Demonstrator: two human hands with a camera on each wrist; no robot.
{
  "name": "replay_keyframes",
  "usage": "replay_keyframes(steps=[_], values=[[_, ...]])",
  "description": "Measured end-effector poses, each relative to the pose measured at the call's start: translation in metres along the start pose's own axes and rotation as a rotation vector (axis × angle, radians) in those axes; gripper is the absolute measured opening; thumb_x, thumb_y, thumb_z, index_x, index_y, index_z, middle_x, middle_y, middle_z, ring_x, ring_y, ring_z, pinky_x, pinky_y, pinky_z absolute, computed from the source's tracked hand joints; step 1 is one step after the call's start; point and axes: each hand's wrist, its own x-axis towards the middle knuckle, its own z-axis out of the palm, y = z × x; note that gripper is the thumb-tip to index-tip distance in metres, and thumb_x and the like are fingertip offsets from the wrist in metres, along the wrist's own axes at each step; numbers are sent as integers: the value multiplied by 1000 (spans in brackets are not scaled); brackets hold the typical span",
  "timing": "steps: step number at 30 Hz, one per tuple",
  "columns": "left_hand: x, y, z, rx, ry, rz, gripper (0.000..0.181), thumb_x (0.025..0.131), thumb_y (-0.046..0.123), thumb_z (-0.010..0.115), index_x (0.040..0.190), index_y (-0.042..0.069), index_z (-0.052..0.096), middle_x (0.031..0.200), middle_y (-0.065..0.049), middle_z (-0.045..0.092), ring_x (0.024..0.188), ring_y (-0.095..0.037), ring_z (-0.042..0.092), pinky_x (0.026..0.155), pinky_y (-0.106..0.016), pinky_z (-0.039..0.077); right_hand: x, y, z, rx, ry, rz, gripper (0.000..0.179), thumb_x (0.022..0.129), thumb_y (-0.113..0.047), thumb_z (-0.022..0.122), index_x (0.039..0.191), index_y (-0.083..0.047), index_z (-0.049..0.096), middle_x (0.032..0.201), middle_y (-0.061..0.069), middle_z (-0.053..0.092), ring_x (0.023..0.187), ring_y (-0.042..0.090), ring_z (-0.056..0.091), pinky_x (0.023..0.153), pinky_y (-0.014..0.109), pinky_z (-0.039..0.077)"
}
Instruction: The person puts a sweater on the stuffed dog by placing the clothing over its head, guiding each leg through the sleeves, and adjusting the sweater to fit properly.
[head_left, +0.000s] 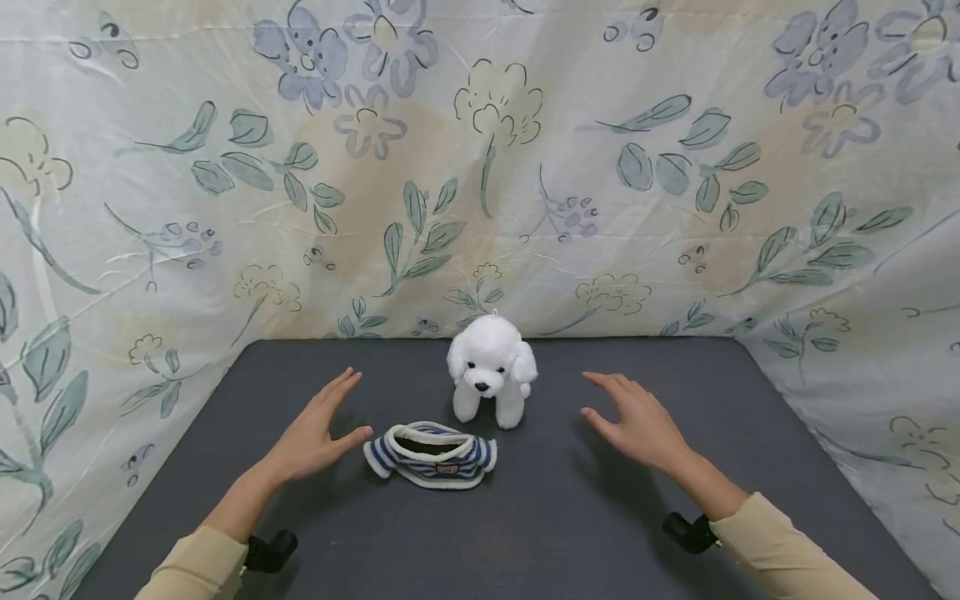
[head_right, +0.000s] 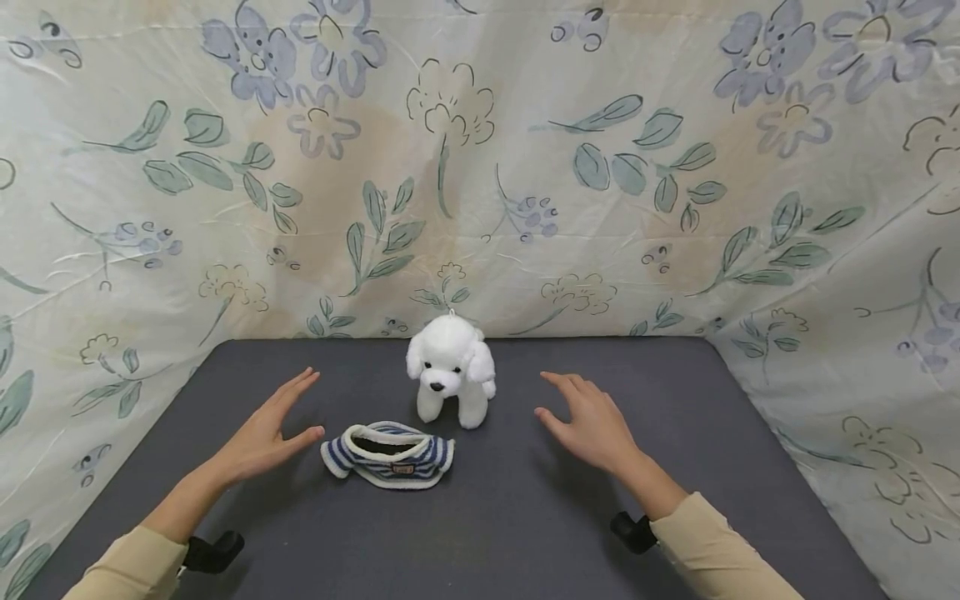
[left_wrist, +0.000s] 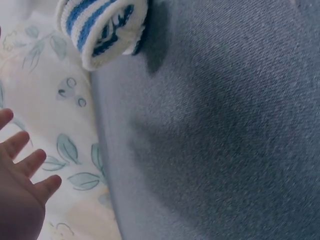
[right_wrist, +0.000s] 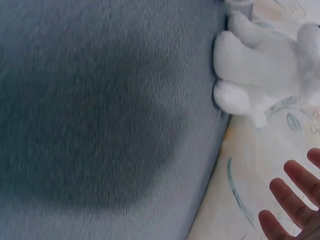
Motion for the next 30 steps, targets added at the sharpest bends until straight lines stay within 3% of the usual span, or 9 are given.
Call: replay_keyframes(steps=[6, 19, 30], values=[[-2, 2, 6, -32, 5, 8, 81, 81, 43, 67, 145, 17, 27, 151, -13, 22, 134, -39, 26, 96, -63, 29, 0, -13, 12, 53, 37, -47, 51, 82, -29, 69, 128, -13, 54, 116, 5, 59, 101, 23, 58, 78, 43, 49], [-8, 6, 17, -94, -31, 24, 78, 79, 36, 71, 143, 16, 33, 147, -11, 31, 132, -35, 33, 96, -58, 34, 0, -41, 38, 80, -31, -88, 47, 82, -31, 69, 125, -18, 55, 113, -1, 60, 98, 15, 59, 75, 35, 50], [-12, 6, 26, -96, -17, 70, 76, 77, 31, 74, 141, 16, 36, 143, -10, 37, 130, -32, 36, 96, -55, 37, 4, -61, 60, 123, -76, -148, 48, 83, -34, 68, 126, -16, 56, 109, 0, 61, 95, 17, 60, 71, 33, 50]])
